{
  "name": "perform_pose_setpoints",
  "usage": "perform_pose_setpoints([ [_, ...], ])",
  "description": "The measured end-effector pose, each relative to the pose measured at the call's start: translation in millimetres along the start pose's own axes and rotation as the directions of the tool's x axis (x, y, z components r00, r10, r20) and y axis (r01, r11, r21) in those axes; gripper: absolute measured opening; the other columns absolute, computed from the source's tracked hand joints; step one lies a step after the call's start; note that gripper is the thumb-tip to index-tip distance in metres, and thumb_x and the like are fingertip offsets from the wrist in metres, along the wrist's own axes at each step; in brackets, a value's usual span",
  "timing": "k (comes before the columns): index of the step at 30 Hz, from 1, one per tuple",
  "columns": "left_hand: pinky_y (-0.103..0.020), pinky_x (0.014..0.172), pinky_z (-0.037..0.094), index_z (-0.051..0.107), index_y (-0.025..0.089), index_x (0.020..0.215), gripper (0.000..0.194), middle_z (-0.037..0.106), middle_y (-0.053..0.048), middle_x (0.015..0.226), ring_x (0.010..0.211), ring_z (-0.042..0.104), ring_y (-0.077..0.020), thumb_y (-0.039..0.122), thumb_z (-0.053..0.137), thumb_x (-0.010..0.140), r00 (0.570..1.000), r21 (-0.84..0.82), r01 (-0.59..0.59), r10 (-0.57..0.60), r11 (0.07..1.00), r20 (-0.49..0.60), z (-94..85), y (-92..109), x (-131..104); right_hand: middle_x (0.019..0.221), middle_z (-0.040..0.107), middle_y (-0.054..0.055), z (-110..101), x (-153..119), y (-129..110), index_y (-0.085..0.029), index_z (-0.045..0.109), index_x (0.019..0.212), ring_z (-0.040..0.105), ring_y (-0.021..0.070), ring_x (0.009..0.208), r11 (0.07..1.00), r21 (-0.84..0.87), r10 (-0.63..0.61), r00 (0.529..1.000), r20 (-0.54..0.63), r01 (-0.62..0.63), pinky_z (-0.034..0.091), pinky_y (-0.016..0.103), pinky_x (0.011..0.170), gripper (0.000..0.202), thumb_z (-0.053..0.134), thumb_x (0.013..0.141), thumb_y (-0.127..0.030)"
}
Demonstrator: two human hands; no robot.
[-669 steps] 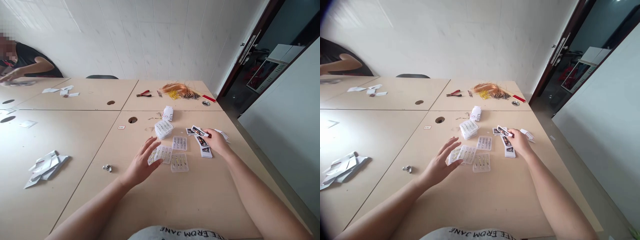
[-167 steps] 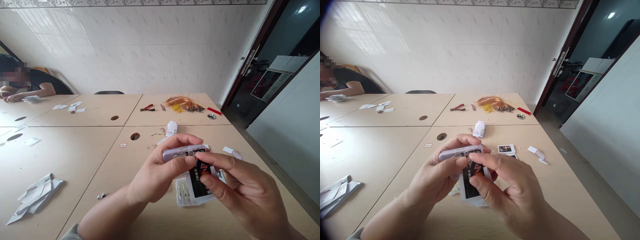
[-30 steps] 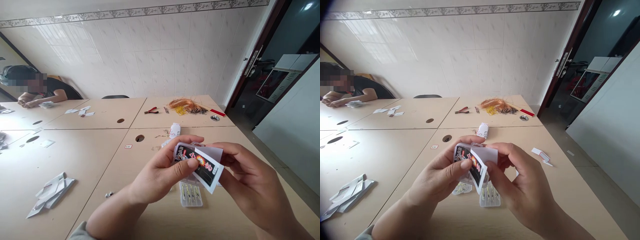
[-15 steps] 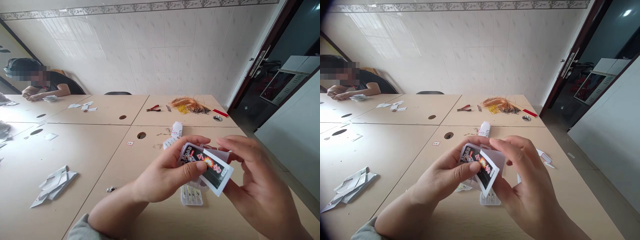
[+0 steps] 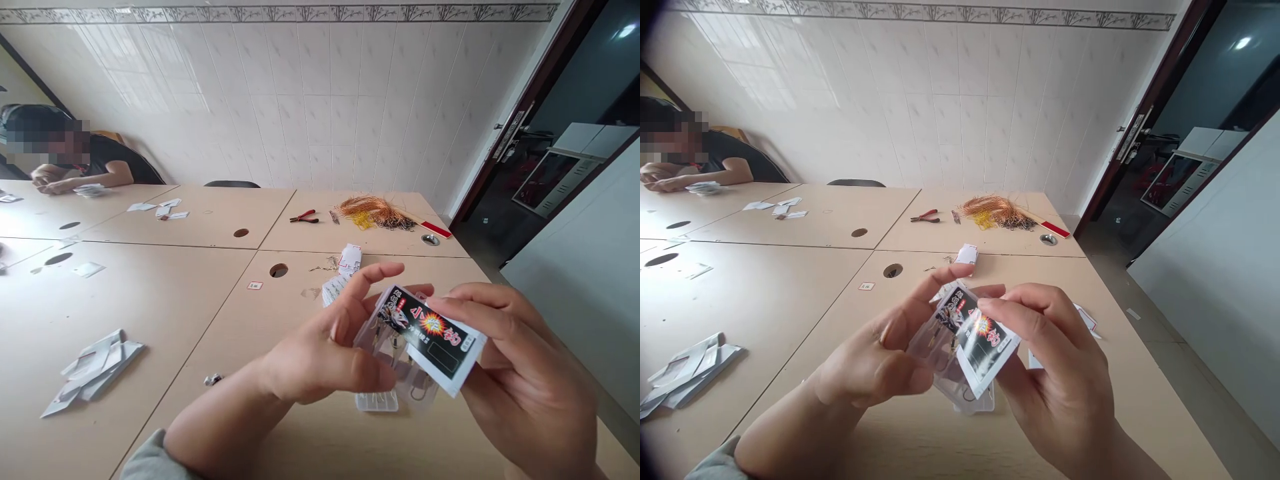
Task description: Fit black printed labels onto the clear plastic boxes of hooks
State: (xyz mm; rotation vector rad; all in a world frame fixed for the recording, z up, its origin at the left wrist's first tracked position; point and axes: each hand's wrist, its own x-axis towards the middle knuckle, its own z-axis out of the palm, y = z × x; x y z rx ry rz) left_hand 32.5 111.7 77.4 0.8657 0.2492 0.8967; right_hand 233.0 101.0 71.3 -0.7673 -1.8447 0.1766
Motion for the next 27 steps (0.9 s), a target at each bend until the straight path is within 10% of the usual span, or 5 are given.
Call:
perform_pose_setpoints([
  [15, -0.027, 0.104, 0.05, 0.07, 0.037, 0.13, 0.041, 0.071, 0.003, 0.135, 0.126, 0.064, -0.0184, 0.015, 0.063, 0.096, 0.983, 0.208, -0.163, 0.176, 0.964, -0.045, 3.2, -8, 4, 0.101, 0.061, 0.001, 3, 1, -2, -0.029, 0.067, 0.114, 0.064, 0.0126, 0.088, 0.997, -0.079, -0.031, 0.996, -0.08, 0.025, 0.054, 0.026, 0.074, 0.036, 0.068, 0.087, -0.005],
  [22, -0.03, 0.108, 0.047, 0.06, 0.027, 0.142, 0.045, 0.067, -0.005, 0.137, 0.123, 0.063, -0.0205, 0.013, 0.05, 0.101, 0.913, 0.751, -0.328, 0.397, 0.573, 0.095, 1.1, 0, -4, 0.093, 0.074, 0.007, -5, 6, 0, -0.026, 0.071, 0.112, 0.069, 0.0189, 0.072, 0.807, 0.398, 0.407, 0.9, 0.157, -0.435, 0.057, 0.029, 0.054, 0.032, 0.044, 0.105, -0.042],
  [27, -0.028, 0.109, 0.046, 0.056, 0.03, 0.144, 0.051, 0.064, -0.004, 0.141, 0.127, 0.06, -0.0191, 0.008, 0.049, 0.099, 0.903, 0.822, -0.346, 0.399, 0.452, 0.16, -0.4, -2, -4, 0.076, 0.067, -0.003, 2, 13, -4, -0.026, 0.064, 0.091, 0.065, 0.0116, 0.064, 0.64, 0.509, 0.533, 0.809, 0.246, -0.576, 0.055, 0.019, 0.054, 0.015, 0.072, 0.091, -0.039],
])
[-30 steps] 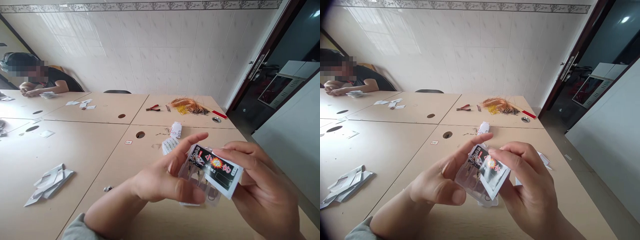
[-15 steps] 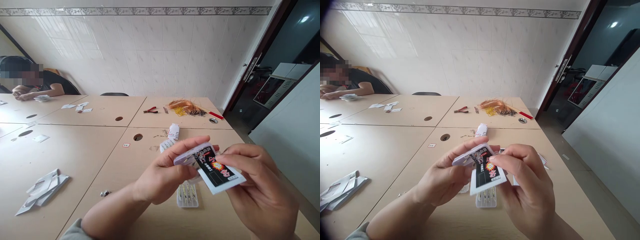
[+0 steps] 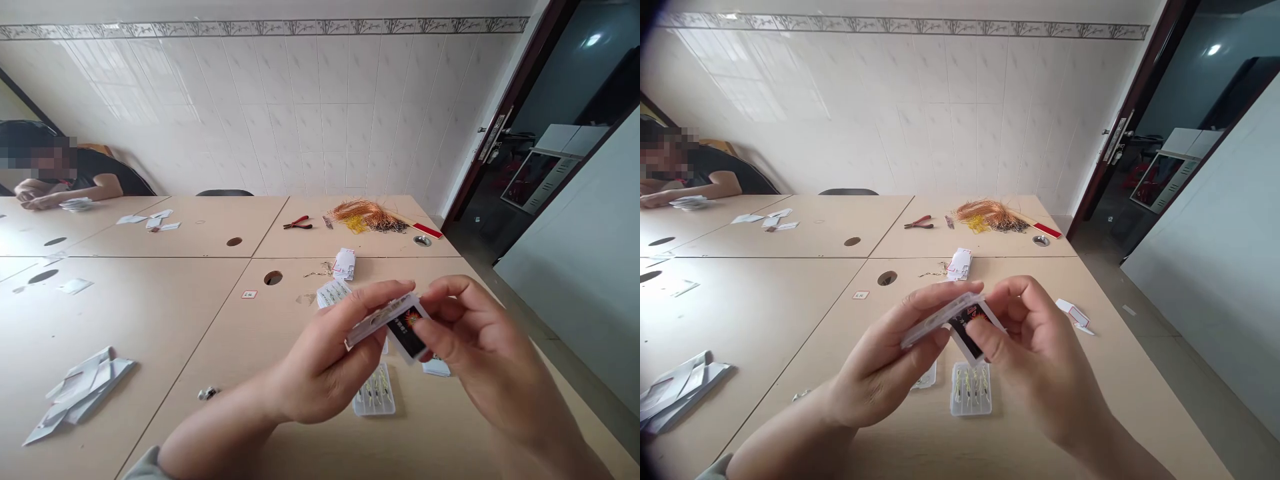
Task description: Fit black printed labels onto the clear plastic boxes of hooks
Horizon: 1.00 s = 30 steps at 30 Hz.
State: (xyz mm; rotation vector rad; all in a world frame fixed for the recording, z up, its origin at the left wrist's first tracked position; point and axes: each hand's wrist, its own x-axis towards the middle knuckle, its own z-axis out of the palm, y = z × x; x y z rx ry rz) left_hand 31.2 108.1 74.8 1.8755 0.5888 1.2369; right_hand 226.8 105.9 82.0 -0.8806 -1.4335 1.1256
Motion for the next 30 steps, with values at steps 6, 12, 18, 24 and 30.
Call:
perform_pose_setpoints([
  [6, -0.028, 0.108, 0.048, 0.057, 0.039, 0.141, 0.047, 0.063, 0.0, 0.143, 0.131, 0.059, -0.0192, 0.015, 0.054, 0.101, 0.992, -0.231, 0.127, -0.117, 0.965, 0.054, -2.2, -2, 1, 0.07, 0.055, -0.005, 13, -5, 6, -0.025, 0.055, 0.079, 0.052, 0.0087, 0.058, 0.995, 0.097, -0.011, 1.0, -0.022, 0.013, 0.049, 0.016, 0.05, 0.023, 0.075, 0.088, -0.032],
  [12, -0.025, 0.107, 0.049, 0.064, 0.038, 0.133, 0.037, 0.067, 0.001, 0.136, 0.127, 0.061, -0.018, 0.021, 0.056, 0.102, 0.984, -0.299, 0.173, -0.176, 0.938, 0.018, -0.7, 2, -1, 0.079, 0.063, -0.003, 13, -8, 8, -0.026, 0.057, 0.081, 0.056, 0.0105, 0.064, 0.978, 0.206, -0.029, 0.999, -0.016, 0.032, 0.05, 0.018, 0.052, 0.018, 0.074, 0.089, -0.027],
  [18, -0.02, 0.103, 0.049, 0.063, 0.038, 0.135, 0.036, 0.066, 0.002, 0.139, 0.127, 0.06, -0.016, 0.026, 0.057, 0.102, 0.967, -0.449, 0.251, -0.247, 0.858, 0.067, 0.3, -2, -2, 0.075, 0.06, -0.005, 16, -9, 7, -0.026, 0.057, 0.078, 0.052, 0.0085, 0.063, 0.963, 0.269, -0.025, 0.999, -0.022, 0.03, 0.047, 0.015, 0.052, 0.021, 0.075, 0.088, -0.023],
  [24, -0.028, 0.109, 0.047, 0.064, 0.039, 0.134, 0.037, 0.068, 0.004, 0.137, 0.129, 0.059, -0.0177, 0.024, 0.061, 0.1, 0.963, -0.509, 0.266, -0.247, 0.819, 0.105, -2.5, -5, -1, 0.078, 0.062, -0.007, 16, -9, 6, -0.024, 0.055, 0.075, 0.056, 0.0057, 0.068, 0.94, 0.339, 0.032, 0.999, 0.013, -0.035, 0.049, 0.011, 0.059, 0.025, 0.076, 0.088, -0.022],
  [30, -0.025, 0.103, 0.05, 0.068, 0.036, 0.131, 0.036, 0.072, 0.002, 0.132, 0.122, 0.064, -0.017, 0.023, 0.063, 0.098, 0.958, -0.546, 0.277, -0.274, 0.79, 0.09, -1.6, -5, 1, 0.082, 0.065, -0.007, 16, -10, 5, -0.023, 0.051, 0.075, 0.058, 0.0055, 0.074, 0.933, 0.358, 0.027, 0.999, 0.027, -0.035, 0.05, 0.011, 0.064, 0.028, 0.076, 0.089, -0.022],
])
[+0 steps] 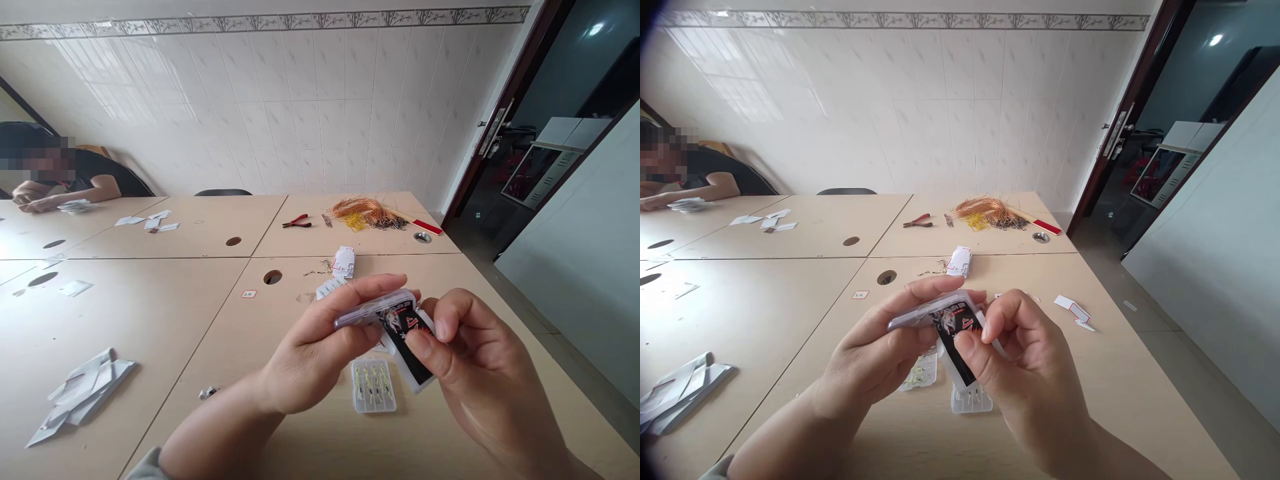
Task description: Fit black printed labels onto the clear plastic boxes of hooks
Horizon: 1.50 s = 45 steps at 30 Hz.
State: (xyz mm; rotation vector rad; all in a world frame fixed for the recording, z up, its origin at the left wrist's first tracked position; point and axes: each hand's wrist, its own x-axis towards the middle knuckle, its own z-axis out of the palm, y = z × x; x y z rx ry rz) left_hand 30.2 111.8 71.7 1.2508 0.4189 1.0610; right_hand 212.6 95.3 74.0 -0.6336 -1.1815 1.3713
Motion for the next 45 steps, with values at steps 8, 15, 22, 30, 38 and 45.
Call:
perform_pose_setpoints([
  [8, -0.021, 0.092, 0.054, 0.072, 0.03, 0.126, 0.04, 0.077, -0.001, 0.118, 0.107, 0.071, -0.0149, 0.01, 0.063, 0.092, 0.998, -0.183, 0.044, -0.051, 0.982, -0.033, 5.6, 3, 2, 0.075, 0.062, -0.009, -1, -1, -1, -0.025, 0.058, 0.076, 0.06, 0.0034, 0.071, 1.0, 0.007, -0.019, 1.0, 0.011, 0.019, 0.05, 0.007, 0.064, 0.022, 0.076, 0.089, -0.022],
  [15, -0.019, 0.085, 0.054, 0.073, 0.028, 0.123, 0.037, 0.077, -0.002, 0.114, 0.102, 0.071, -0.0145, 0.011, 0.064, 0.09, 0.998, -0.172, 0.036, -0.044, 0.984, -0.043, 3.8, 1, 4, 0.099, 0.074, -0.008, -6, -1, 0, -0.037, 0.075, 0.091, 0.066, 0.0032, 0.084, 0.992, -0.117, -0.038, 0.998, 0.055, 0.044, 0.052, 0.007, 0.073, 0.009, 0.074, 0.091, -0.028],
  [22, -0.025, 0.087, 0.057, 0.073, 0.026, 0.115, 0.032, 0.079, -0.004, 0.111, 0.107, 0.072, -0.0177, 0.01, 0.058, 0.091, 0.994, -0.293, 0.044, -0.07, 0.955, -0.079, 2.2, 8, 9, 0.08, 0.073, -0.006, -4, -6, -8, -0.044, 0.077, 0.099, 0.066, 0.0074, 0.07, 0.968, -0.241, -0.053, 0.994, 0.099, 0.076, 0.055, 0.012, 0.062, 0.018, 0.069, 0.094, -0.029],
  [30, -0.022, 0.085, 0.053, 0.074, 0.031, 0.117, 0.028, 0.077, -0.001, 0.118, 0.109, 0.069, -0.018, 0.02, 0.062, 0.094, 0.992, -0.076, -0.026, 0.016, 0.997, -0.122, 2.2, 3, 4, 0.085, 0.076, -0.005, 8, -10, -7, -0.034, 0.076, 0.107, 0.07, 0.0082, 0.075, 0.729, -0.603, -0.353, 0.933, 0.073, 0.323, 0.056, 0.014, 0.068, 0.031, 0.066, 0.086, -0.013],
  [38, -0.028, 0.087, 0.052, 0.073, 0.031, 0.115, 0.023, 0.074, -0.002, 0.12, 0.107, 0.067, -0.0204, 0.036, 0.066, 0.094, 0.991, -0.016, -0.015, 0.012, 1.0, -0.135, 0.7, 11, 4, 0.097, 0.078, -0.004, 5, -18, -12, -0.041, 0.069, 0.117, 0.074, 0.0107, 0.077, 0.822, -0.549, -0.177, 0.984, 0.006, 0.151, 0.06, 0.015, 0.068, 0.032, 0.068, 0.092, -0.022],
  [45, -0.025, 0.075, 0.052, 0.073, 0.025, 0.109, 0.018, 0.073, -0.003, 0.101, 0.087, 0.069, -0.017, 0.029, 0.069, 0.092, 0.99, -0.173, 0.044, -0.066, 0.984, -0.124, 7.2, 9, 7, 0.104, 0.079, -0.002, 3, -14, -6, -0.043, 0.069, 0.124, 0.076, 0.0125, 0.083, 0.835, -0.501, -0.24, 0.97, 0.041, 0.228, 0.062, 0.017, 0.074, 0.042, 0.073, 0.089, -0.021],
])
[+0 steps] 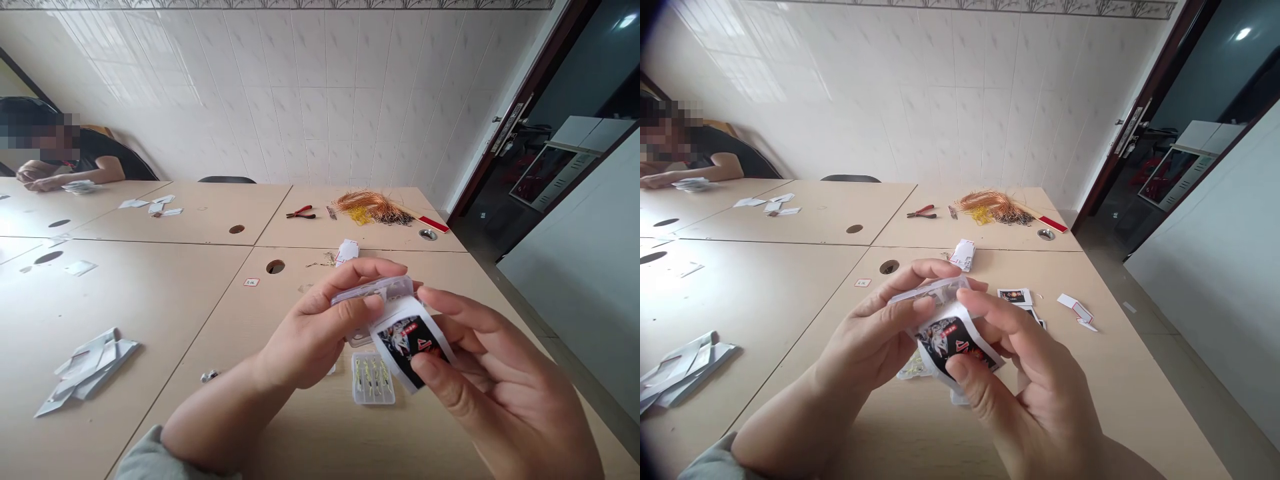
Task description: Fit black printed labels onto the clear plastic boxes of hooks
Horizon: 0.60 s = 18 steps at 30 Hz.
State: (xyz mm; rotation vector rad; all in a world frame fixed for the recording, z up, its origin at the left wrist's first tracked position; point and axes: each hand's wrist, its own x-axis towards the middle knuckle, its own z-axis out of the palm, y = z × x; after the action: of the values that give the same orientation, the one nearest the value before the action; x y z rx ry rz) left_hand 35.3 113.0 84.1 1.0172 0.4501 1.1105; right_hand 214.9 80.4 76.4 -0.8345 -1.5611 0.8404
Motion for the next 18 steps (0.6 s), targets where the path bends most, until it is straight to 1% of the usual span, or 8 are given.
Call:
perform_pose_setpoints([
  [2, -0.023, 0.072, 0.051, 0.072, 0.025, 0.109, 0.018, 0.072, -0.003, 0.099, 0.084, 0.068, -0.0151, 0.026, 0.071, 0.091, 1.0, -0.014, 0.007, -0.006, 1.0, 0.002, -0.1, -1, 0, 0.118, 0.078, -0.005, 0, 0, 1, -0.046, 0.069, 0.123, 0.076, 0.0134, 0.097, 0.999, -0.03, 0.021, 1.0, -0.009, -0.022, 0.062, 0.018, 0.082, 0.042, 0.074, 0.089, -0.024],
  [3, -0.023, 0.073, 0.051, 0.072, 0.025, 0.108, 0.018, 0.072, -0.002, 0.099, 0.084, 0.068, -0.0146, 0.025, 0.072, 0.09, 1.0, -0.008, 0.003, -0.002, 1.0, 0.005, -0.6, -2, 1, 0.118, 0.078, -0.006, -1, 0, 1, -0.048, 0.069, 0.123, 0.076, 0.0128, 0.1, 0.999, -0.043, 0.028, 1.0, -0.006, -0.028, 0.061, 0.017, 0.084, 0.042, 0.074, 0.089, -0.025],
  [7, -0.027, 0.081, 0.052, 0.071, 0.026, 0.112, 0.021, 0.072, -0.003, 0.102, 0.09, 0.068, -0.0165, 0.025, 0.072, 0.091, 0.998, 0.015, 0.004, -0.005, 1.0, 0.058, -3.8, -6, 1, 0.113, 0.078, -0.009, -1, 3, 1, -0.051, 0.069, 0.121, 0.075, 0.0104, 0.097, 0.997, -0.07, 0.026, 1.0, 0.002, -0.026, 0.06, 0.016, 0.085, 0.04, 0.075, 0.088, -0.028],
  [9, -0.028, 0.083, 0.052, 0.07, 0.026, 0.116, 0.022, 0.072, -0.003, 0.104, 0.093, 0.069, -0.0169, 0.024, 0.069, 0.094, 0.995, 0.009, 0.005, -0.005, 1.0, 0.097, -5.2, -9, 1, 0.109, 0.076, -0.006, -1, 6, 1, -0.047, 0.072, 0.115, 0.074, 0.0119, 0.097, 0.998, -0.062, -0.001, 1.0, -0.007, 0.0, 0.061, 0.018, 0.083, 0.035, 0.076, 0.087, -0.028],
  [11, -0.026, 0.081, 0.052, 0.069, 0.027, 0.118, 0.023, 0.072, -0.003, 0.103, 0.092, 0.068, -0.015, 0.024, 0.068, 0.095, 0.993, 0.003, -0.003, 0.003, 1.0, 0.12, -5.4, -11, 1, 0.106, 0.07, -0.002, 0, 7, 1, -0.042, 0.075, 0.107, 0.072, 0.0138, 0.094, 0.998, -0.052, -0.032, 0.999, -0.025, 0.031, 0.062, 0.019, 0.074, 0.027, 0.079, 0.084, -0.029],
  [14, -0.025, 0.079, 0.051, 0.068, 0.026, 0.117, 0.023, 0.072, -0.002, 0.1, 0.089, 0.068, -0.0146, 0.025, 0.069, 0.094, 0.995, 0.004, 0.019, -0.02, 1.0, 0.102, -2.5, -10, 0, 0.108, 0.066, 0.0, 1, 6, 0, -0.036, 0.074, 0.101, 0.07, 0.0146, 0.085, 0.997, -0.041, -0.071, 0.997, -0.032, 0.069, 0.059, 0.021, 0.062, 0.021, 0.079, 0.083, -0.026],
  [16, -0.027, 0.08, 0.052, 0.069, 0.025, 0.115, 0.022, 0.073, -0.004, 0.106, 0.091, 0.07, -0.0168, 0.027, 0.069, 0.093, 0.996, -0.034, 0.06, -0.057, 0.998, 0.074, 0.7, -7, -1, 0.101, 0.07, 0.0, 2, 2, -2, -0.036, 0.072, 0.104, 0.07, 0.0151, 0.08, 0.996, -0.039, -0.086, 0.995, -0.042, 0.084, 0.059, 0.023, 0.062, 0.026, 0.077, 0.083, -0.021],
  [18, -0.029, 0.08, 0.054, 0.069, 0.024, 0.115, 0.023, 0.074, -0.006, 0.113, 0.093, 0.071, -0.0191, 0.031, 0.067, 0.093, 0.995, -0.108, 0.085, -0.079, 0.99, 0.065, 3.4, -4, -3, 0.094, 0.072, -0.001, 4, -3, -3, -0.037, 0.07, 0.108, 0.07, 0.0164, 0.08, 0.996, -0.037, -0.081, 0.99, -0.117, 0.078, 0.061, 0.026, 0.068, 0.034, 0.076, 0.082, -0.016],
])
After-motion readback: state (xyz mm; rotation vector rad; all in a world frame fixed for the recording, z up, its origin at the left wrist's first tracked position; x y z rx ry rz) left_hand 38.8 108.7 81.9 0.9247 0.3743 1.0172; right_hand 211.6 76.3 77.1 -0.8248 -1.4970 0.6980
